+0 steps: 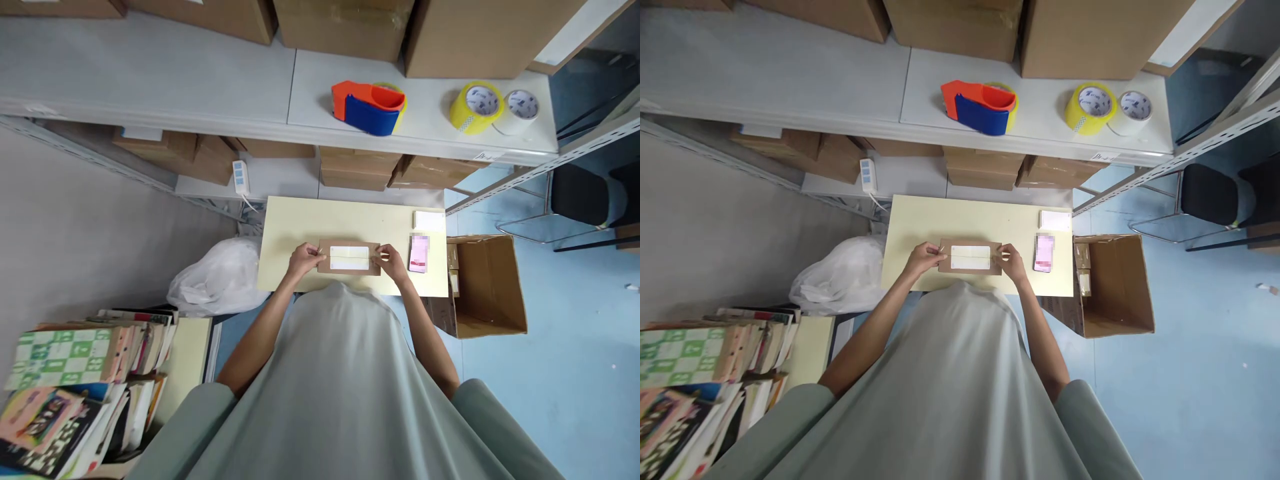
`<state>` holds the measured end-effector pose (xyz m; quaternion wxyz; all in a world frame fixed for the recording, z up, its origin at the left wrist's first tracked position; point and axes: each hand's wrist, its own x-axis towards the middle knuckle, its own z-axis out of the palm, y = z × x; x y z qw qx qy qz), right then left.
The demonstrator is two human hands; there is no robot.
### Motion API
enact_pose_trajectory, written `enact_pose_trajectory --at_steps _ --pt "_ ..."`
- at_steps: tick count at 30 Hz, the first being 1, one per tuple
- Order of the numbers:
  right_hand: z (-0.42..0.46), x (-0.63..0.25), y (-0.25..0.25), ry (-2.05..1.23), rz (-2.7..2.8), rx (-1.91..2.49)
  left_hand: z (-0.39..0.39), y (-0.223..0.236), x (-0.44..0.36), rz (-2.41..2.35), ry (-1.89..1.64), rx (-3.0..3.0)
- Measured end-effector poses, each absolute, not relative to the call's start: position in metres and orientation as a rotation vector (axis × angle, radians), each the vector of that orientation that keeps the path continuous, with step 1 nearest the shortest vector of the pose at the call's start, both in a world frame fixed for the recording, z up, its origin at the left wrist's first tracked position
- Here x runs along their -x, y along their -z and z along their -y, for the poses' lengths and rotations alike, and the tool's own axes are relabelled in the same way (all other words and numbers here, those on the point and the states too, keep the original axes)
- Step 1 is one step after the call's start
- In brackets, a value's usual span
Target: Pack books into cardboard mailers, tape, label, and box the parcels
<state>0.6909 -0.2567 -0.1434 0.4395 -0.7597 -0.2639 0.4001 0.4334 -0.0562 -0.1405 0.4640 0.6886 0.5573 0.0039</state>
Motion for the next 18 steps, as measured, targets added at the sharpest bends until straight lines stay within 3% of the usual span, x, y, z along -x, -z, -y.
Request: enact_pose_trajectory --at_steps 9,13,18 --pt "0.258 -0.695 0.12 -0.972 0.705 1.89 0.057 0.12 -0.45 -1.392 -0.141 -1.76" --pt "0.223 -0.715 0.061 -0.718 0.974 1.848 0.034 0.084 -0.48 -1.221 -0.393 -1.918" --pt "0.141 -0.748 -0.043 -0.236 1.342 1.877 -0.009 -0.007 -0.534 -0.917 -0.716 -2.066"
